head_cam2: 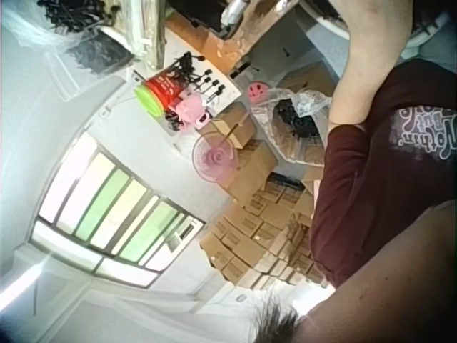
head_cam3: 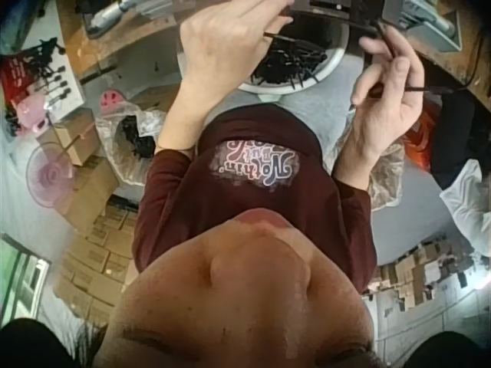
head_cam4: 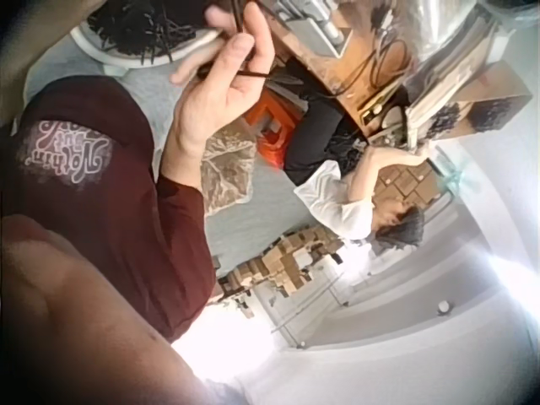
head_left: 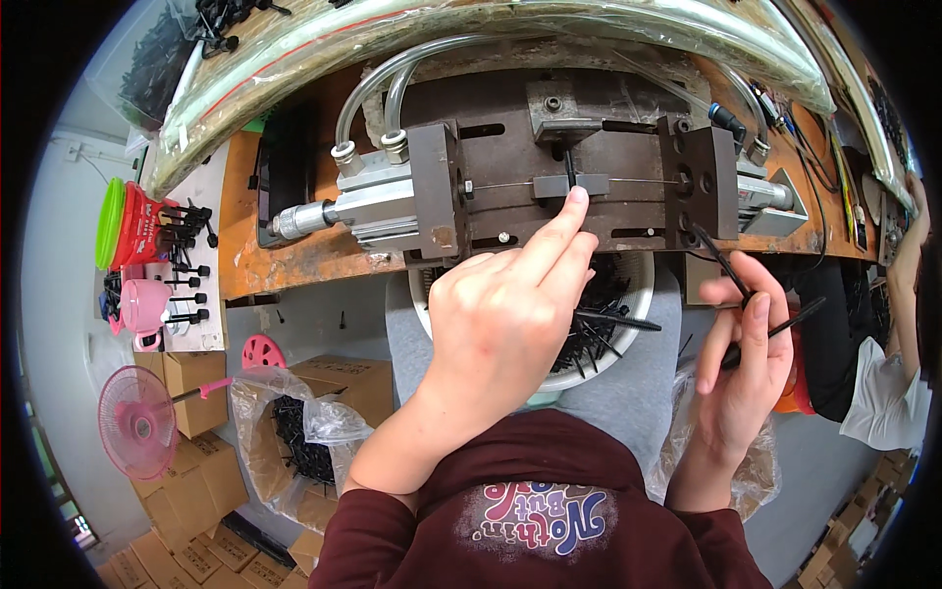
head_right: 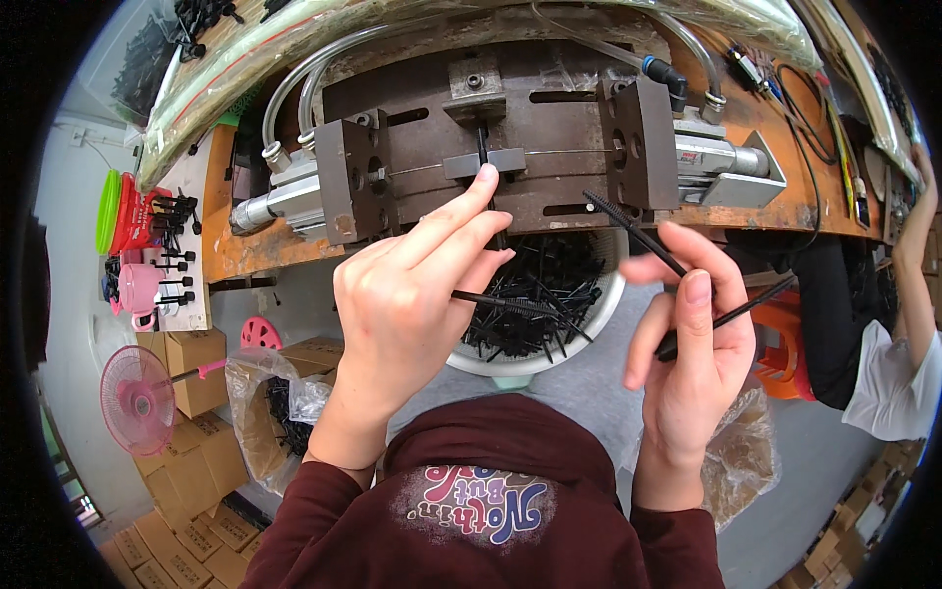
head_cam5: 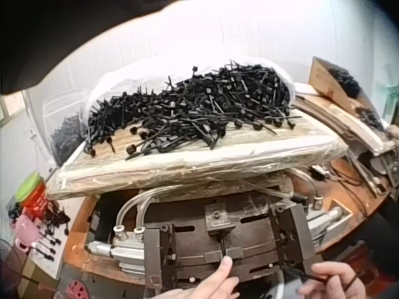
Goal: Assemble small black electrical components using a mechanical fixture on a workbench.
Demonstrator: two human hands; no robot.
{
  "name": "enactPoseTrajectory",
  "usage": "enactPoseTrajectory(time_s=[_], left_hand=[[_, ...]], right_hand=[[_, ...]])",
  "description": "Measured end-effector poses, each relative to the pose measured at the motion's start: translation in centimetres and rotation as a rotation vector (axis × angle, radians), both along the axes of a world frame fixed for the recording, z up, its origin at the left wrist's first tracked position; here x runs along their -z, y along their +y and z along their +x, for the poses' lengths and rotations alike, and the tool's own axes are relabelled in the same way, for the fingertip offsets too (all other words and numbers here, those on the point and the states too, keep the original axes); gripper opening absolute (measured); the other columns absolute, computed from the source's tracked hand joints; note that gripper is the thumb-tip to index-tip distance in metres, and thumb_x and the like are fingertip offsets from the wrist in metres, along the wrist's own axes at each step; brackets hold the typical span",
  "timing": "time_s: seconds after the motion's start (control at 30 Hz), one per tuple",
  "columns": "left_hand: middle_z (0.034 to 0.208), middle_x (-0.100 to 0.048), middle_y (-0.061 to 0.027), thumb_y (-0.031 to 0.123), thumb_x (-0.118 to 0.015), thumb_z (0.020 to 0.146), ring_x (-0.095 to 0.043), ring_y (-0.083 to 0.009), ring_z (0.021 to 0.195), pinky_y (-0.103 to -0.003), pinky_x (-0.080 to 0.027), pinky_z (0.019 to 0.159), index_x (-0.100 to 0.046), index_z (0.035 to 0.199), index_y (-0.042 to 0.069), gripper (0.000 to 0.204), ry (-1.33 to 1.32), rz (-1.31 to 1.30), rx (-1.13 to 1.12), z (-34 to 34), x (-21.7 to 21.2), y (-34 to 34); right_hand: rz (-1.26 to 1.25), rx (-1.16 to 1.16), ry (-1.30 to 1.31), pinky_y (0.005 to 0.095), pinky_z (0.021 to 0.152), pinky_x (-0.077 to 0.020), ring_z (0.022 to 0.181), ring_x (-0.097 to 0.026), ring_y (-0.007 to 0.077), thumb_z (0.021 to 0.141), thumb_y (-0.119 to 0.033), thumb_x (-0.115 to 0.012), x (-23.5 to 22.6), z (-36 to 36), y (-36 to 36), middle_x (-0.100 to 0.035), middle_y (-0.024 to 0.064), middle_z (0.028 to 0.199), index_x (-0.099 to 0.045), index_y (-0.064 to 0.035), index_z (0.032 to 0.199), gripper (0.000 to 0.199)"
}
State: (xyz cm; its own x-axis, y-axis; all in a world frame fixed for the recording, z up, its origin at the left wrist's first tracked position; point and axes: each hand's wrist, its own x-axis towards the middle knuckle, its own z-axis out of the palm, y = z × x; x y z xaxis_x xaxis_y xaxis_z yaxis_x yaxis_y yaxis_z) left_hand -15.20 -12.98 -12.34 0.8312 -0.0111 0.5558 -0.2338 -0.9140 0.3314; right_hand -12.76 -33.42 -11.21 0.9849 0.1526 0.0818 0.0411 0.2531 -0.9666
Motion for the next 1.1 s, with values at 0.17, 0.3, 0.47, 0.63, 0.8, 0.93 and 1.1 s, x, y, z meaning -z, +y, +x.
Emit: enactPoseTrajectory(time_s=[0.17, 0.3, 0.47, 0.63, 0.8, 0.93, 1.1], left_hand=[[0.112, -0.07, -0.0032, 0.015, -0.079, 0.069, -0.063, -0.0165, 0.058, -0.025, -0.049, 0.053, -0.071, 0.089, 0.007, 0.024, -0.014, -0.019, 0.012, 0.1, 0.2, 0.1], [0.107, -0.071, -0.0053, 0.017, -0.079, 0.07, -0.066, -0.0176, 0.066, -0.026, -0.051, 0.056, -0.071, 0.093, 0.008, 0.027, -0.002, -0.065, 0.029, 0.0, -0.1, -0.1], [0.09, -0.068, -0.0079, 0.016, -0.08, 0.07, -0.068, -0.0196, 0.072, -0.028, -0.053, 0.057, -0.07, 0.096, 0.003, 0.031, -0.074, -0.286, 0.237, -1.7, -0.8, -2.2], [0.091, -0.068, -0.0077, 0.009, -0.081, 0.067, -0.067, -0.0184, 0.069, -0.027, -0.052, 0.056, -0.071, 0.097, 0.003, 0.032, -0.058, -0.349, 0.255, -2.2, -0.5, -2.1], [0.104, -0.067, -0.0093, 0.005, -0.079, 0.068, -0.066, -0.0158, 0.067, -0.026, -0.051, 0.054, -0.073, 0.097, 0.009, 0.03, 0.011, -0.312, 0.087, -2.2, -1.2, -0.8], [0.12, -0.066, -0.0061, 0.012, -0.077, 0.07, -0.065, -0.0155, 0.062, -0.026, -0.049, 0.054, -0.071, 0.096, 0.007, 0.026, 0.042, -0.058, 0.019, -1.4, -0.2, -0.2], [0.116, -0.068, -0.0059, 0.012, -0.076, 0.071, -0.065, -0.0143, 0.061, -0.025, -0.048, 0.053, -0.071, 0.094, 0.006, 0.024, 0.063, 0.113, -0.017, -0.7, -0.5, -0.4]], right_hand=[[-0.065, 0.119, -0.099, 0.0142, 0.04, -0.0211, 0.04, -0.029, -0.0025, 0.103, -0.024, -0.044, 1.2, -0.1, 0.3, -0.07, 0.0192, 0.098, -0.056, 0.0026, 0.115, 0.031], [-0.067, 0.122, -0.002, 0.0144, 0.04, -0.02, 0.041, -0.026, -0.0036, 0.103, -0.026, -0.046, 1.5, 0.0, 0.7, -0.07, 0.0209, 0.103, -0.056, 0.0028, 0.117, 0.033], [-0.071, -0.078, 0.055, 0.0139, 0.061, -0.0369, 0.073, -0.052, 0.0014, 0.102, -0.024, -0.048, 1.3, -1.4, 2.9, -0.068, 0.0163, 0.111, -0.056, 0.0056, 0.124, 0.037], [-0.073, -0.239, 0.064, 0.0134, 0.059, -0.0351, 0.071, -0.052, 0.0003, 0.104, -0.025, -0.044, 1.3, -1.9, 3.5, -0.067, 0.0082, 0.11, -0.057, 0.0057, 0.126, 0.04], [-0.132, -0.094, 0.082, 0.0151, 0.044, -0.0216, 0.047, -0.031, -0.0029, 0.106, -0.029, -0.038, 1.5, -0.9, 3.4, -0.065, 0.0023, 0.074, -0.062, 0.0016, 0.116, 0.04], [-0.18, -0.048, 0.036, 0.0183, 0.042, -0.0214, 0.044, -0.03, 0.0001, 0.106, -0.033, -0.035, 2.5, -0.5, 2.0, -0.044, -0.0039, 0.055, -0.061, -0.0014, 0.094, 0.042], [0.066, -0.074, 0.071, 0.02, 0.045, -0.0199, 0.047, -0.027, 0.0031, 0.104, -0.045, -0.033, 2.7, -0.6, 1.8, -0.036, -0.0043, 0.06, -0.054, -0.0022, 0.089, 0.05]])
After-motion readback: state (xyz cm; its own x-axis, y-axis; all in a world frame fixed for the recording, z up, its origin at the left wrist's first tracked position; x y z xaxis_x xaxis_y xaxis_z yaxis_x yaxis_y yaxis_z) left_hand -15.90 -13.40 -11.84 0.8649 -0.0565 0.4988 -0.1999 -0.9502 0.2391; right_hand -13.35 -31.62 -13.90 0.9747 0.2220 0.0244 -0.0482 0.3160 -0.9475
